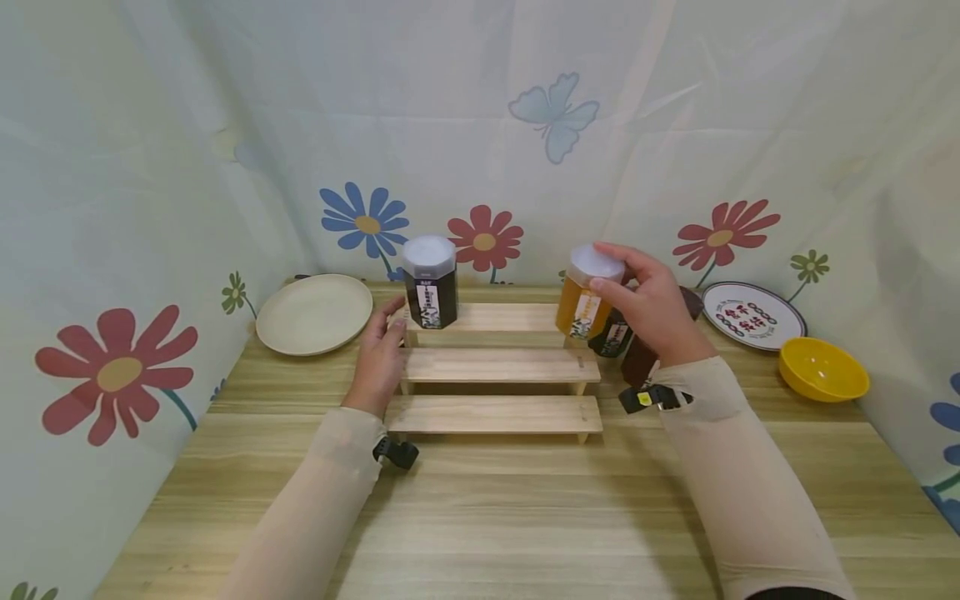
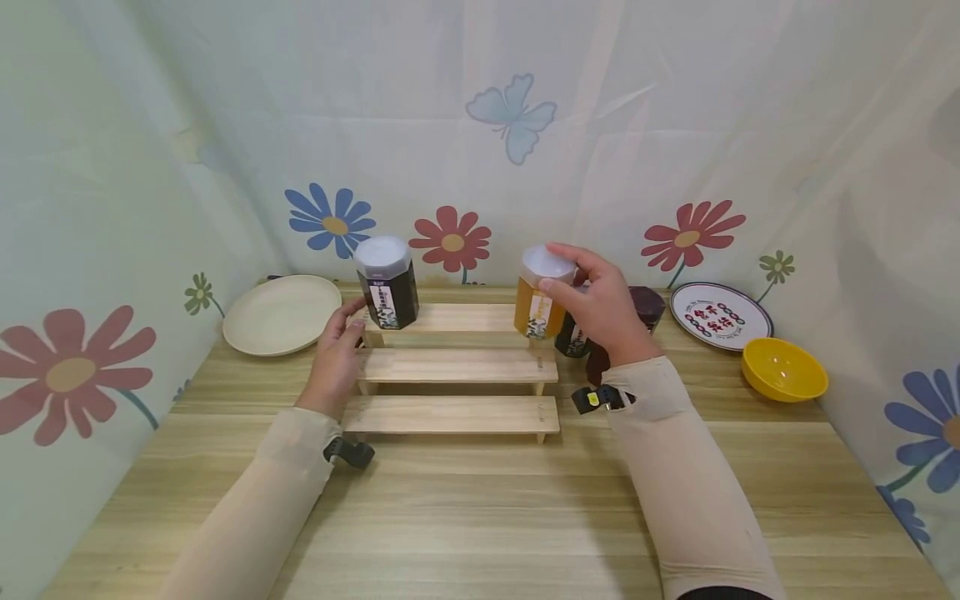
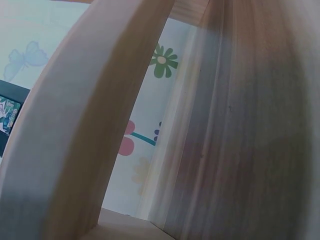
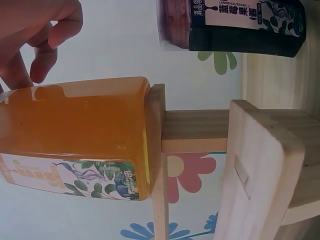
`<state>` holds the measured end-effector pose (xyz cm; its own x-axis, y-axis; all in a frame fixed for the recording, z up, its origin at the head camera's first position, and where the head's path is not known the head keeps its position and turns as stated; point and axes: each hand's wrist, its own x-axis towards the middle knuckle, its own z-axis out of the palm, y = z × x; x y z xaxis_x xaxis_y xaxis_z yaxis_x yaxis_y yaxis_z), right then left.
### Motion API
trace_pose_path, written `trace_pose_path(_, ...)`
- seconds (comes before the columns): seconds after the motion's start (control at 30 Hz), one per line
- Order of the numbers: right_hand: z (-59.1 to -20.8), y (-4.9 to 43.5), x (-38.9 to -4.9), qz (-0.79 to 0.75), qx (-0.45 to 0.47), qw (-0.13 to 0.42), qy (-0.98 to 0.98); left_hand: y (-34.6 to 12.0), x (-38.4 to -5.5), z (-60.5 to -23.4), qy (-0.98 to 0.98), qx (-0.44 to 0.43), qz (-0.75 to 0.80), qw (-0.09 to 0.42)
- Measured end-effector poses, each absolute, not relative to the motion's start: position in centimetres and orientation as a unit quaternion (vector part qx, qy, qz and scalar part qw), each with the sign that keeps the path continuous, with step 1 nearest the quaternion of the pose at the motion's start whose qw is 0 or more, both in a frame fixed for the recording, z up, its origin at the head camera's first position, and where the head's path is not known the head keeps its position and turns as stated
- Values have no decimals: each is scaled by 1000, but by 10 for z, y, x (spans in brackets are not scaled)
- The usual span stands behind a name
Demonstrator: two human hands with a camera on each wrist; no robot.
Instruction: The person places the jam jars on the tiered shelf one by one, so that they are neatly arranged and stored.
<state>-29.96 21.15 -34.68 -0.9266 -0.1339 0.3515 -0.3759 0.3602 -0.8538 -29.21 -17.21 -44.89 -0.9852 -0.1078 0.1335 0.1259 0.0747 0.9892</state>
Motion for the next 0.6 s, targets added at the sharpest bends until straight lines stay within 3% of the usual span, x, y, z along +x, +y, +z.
trace_pose_path(0.6,-350,205,-320,582,216,81,-780,-174,-291,-448,-727,-8,-683,69)
